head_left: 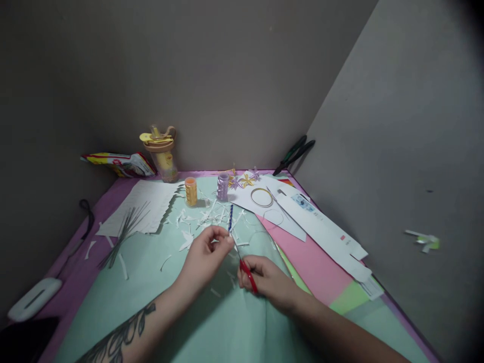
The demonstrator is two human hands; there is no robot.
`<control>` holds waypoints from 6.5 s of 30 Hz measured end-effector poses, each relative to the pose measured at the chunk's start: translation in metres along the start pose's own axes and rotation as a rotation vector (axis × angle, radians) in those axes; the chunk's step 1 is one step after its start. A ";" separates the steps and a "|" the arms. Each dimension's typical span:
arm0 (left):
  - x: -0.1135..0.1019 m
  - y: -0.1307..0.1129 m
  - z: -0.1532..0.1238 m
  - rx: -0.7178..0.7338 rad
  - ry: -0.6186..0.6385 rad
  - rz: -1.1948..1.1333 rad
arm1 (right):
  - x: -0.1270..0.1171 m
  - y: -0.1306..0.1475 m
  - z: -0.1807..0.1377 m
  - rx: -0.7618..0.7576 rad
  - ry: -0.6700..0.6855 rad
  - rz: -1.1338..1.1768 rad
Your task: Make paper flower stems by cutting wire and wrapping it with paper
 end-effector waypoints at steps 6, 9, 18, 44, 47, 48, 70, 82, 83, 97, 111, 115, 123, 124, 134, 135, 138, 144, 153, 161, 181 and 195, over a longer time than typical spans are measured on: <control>0.013 0.020 -0.001 -0.233 0.068 -0.315 | -0.002 -0.006 0.001 0.059 -0.059 -0.025; 0.013 0.023 -0.003 -0.277 0.043 -0.326 | -0.003 -0.008 0.000 0.070 -0.080 -0.031; 0.012 0.029 -0.002 -0.280 0.041 -0.292 | -0.001 -0.010 0.001 0.088 -0.070 0.004; 0.001 -0.003 0.008 0.095 0.076 0.150 | 0.004 0.033 -0.025 -0.448 -0.126 -0.890; 0.017 -0.006 -0.006 0.219 0.181 0.358 | -0.026 0.044 -0.027 -0.333 -0.441 -0.634; 0.023 -0.005 -0.011 0.249 0.210 0.419 | -0.029 0.044 -0.026 -0.318 -0.461 -0.584; 0.024 0.000 -0.013 0.172 0.098 0.288 | -0.051 0.019 -0.014 -0.300 -0.525 -0.148; 0.038 0.005 -0.015 0.223 0.259 0.475 | -0.033 0.035 -0.019 -0.292 -0.398 -0.526; 0.038 0.006 -0.015 0.220 0.249 0.464 | -0.034 0.032 -0.018 -0.276 -0.414 -0.470; 0.034 0.008 -0.013 0.214 0.202 0.433 | -0.032 0.006 -0.005 -0.184 -0.356 -0.112; 0.033 0.014 -0.007 0.095 0.212 0.223 | -0.031 -0.002 -0.004 -0.116 -0.367 0.115; 0.027 0.008 -0.007 0.130 0.160 0.298 | -0.034 0.002 -0.005 -0.180 -0.404 0.159; 0.017 -0.002 -0.004 0.211 0.276 1.184 | -0.052 0.012 -0.015 -0.229 -0.478 0.148; 0.014 -0.001 -0.002 0.201 0.286 1.306 | -0.057 0.015 -0.017 -0.235 -0.495 0.134; 0.013 0.000 -0.001 0.301 0.423 1.600 | -0.056 0.047 0.015 -0.259 -0.354 -0.458; 0.013 0.001 -0.001 0.308 0.431 1.597 | -0.054 0.047 0.018 -0.281 -0.349 -0.487; 0.013 0.006 -0.001 0.311 0.458 1.602 | -0.053 0.037 0.025 -0.265 -0.316 -0.473; 0.016 0.011 -0.003 0.317 0.502 1.618 | -0.055 0.019 0.029 -0.208 -0.280 -0.434; 0.019 0.011 -0.005 0.292 0.498 1.591 | -0.050 0.018 0.031 -0.220 -0.258 -0.503; 0.020 0.011 -0.004 0.255 0.491 1.577 | -0.047 0.021 0.031 -0.212 -0.264 -0.545; -0.054 -0.058 0.019 0.373 -0.273 1.133 | -0.087 0.020 0.025 -0.205 -0.550 -0.213; -0.019 0.000 0.002 0.186 -0.223 0.230 | -0.049 0.025 0.018 -0.208 -0.357 -0.187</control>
Point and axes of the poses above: each hand's wrist, its own z-axis towards the middle knuckle, its own x-axis out of the palm, y = z × x, the point moved 8 cm from there along z, towards the middle knuckle
